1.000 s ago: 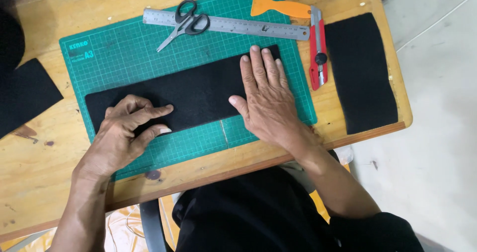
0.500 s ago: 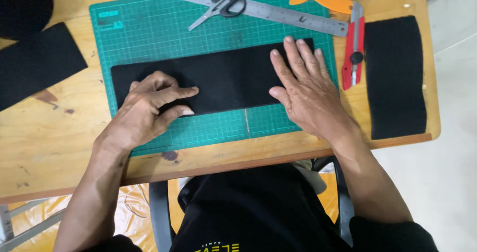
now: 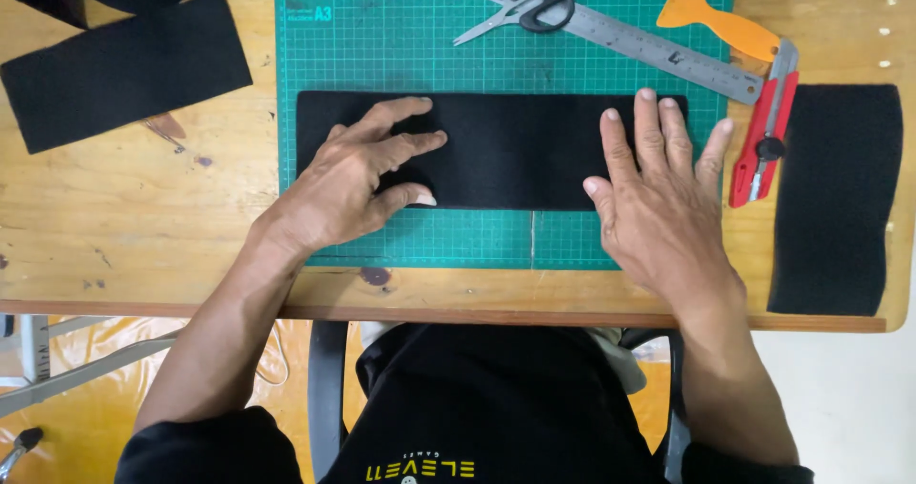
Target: Measuring and marking a piece of black fabric on a cutting mat using a metal ruler and a marking tool
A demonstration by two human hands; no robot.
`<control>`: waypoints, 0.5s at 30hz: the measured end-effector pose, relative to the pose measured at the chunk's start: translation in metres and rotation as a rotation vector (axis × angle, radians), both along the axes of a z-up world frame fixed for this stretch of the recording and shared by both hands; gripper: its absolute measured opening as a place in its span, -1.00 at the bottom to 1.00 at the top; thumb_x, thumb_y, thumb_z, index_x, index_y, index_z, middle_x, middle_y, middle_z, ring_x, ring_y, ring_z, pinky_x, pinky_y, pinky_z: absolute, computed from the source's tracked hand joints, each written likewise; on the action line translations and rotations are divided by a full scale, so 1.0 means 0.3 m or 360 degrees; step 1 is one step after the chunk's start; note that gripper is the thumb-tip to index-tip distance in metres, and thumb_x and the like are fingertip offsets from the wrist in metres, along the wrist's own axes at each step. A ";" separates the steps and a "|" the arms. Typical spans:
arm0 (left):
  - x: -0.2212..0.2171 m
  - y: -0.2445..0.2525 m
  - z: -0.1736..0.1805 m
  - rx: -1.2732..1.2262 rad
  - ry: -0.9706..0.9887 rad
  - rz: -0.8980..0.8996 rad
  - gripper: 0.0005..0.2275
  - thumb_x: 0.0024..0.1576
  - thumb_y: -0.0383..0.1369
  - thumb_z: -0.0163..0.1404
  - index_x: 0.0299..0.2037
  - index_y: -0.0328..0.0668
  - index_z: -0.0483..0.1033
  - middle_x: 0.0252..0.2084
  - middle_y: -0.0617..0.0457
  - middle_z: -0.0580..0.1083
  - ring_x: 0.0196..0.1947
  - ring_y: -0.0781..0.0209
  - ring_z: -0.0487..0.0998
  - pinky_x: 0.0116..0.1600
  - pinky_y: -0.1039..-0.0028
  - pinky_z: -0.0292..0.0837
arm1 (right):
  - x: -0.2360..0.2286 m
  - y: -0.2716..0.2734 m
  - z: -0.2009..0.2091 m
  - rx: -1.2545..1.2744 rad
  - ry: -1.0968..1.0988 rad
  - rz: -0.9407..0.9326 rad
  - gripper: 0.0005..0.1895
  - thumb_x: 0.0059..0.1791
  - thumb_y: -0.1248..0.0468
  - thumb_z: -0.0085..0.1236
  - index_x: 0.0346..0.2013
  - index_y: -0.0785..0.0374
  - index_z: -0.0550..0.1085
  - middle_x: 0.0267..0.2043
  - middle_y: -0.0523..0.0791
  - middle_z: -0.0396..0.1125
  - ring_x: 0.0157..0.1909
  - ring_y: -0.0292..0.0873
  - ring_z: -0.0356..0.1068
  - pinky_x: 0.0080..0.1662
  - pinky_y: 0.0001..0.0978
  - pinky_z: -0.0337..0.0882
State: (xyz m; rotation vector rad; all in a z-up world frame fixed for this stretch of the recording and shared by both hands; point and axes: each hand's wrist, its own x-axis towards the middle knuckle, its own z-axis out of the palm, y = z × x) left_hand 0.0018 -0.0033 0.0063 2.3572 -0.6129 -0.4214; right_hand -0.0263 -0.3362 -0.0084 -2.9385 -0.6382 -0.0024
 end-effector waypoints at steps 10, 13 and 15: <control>0.014 0.018 -0.020 -0.0029 -0.0163 -0.0072 -0.48 0.12 -0.34 0.20 0.33 -0.04 0.41 0.49 -0.06 0.23 0.44 -0.03 0.28 0.09 -0.09 0.25 | -0.004 0.370 -0.028 0.0348 0.0005 0.0320 -0.17 0.15 0.06 0.11 0.53 0.38 -0.06 0.62 0.16 -0.31 0.65 0.21 -0.26 0.56 0.25 -0.16; 0.014 0.024 -0.030 -0.0014 -0.0149 -0.0060 -0.46 0.13 -0.29 0.20 0.36 0.06 0.38 0.49 -0.03 0.22 0.45 0.00 0.27 0.02 -0.01 0.27 | 0.025 0.385 -0.092 0.0205 -0.0122 0.0377 -0.11 0.10 -0.13 0.11 0.50 0.37 0.06 0.59 0.14 -0.13 0.60 0.18 -0.09 0.48 0.23 -0.01; 0.014 0.023 -0.037 -0.0052 -0.0207 -0.0070 -0.49 0.13 -0.30 0.21 0.33 -0.01 0.42 0.47 -0.05 0.25 0.42 -0.03 0.32 -0.01 -0.02 0.36 | 0.034 0.368 -0.096 0.0074 -0.0157 0.0393 -0.05 0.10 -0.22 0.08 0.54 0.31 0.00 0.62 0.08 -0.17 0.63 0.11 -0.15 0.52 0.16 -0.06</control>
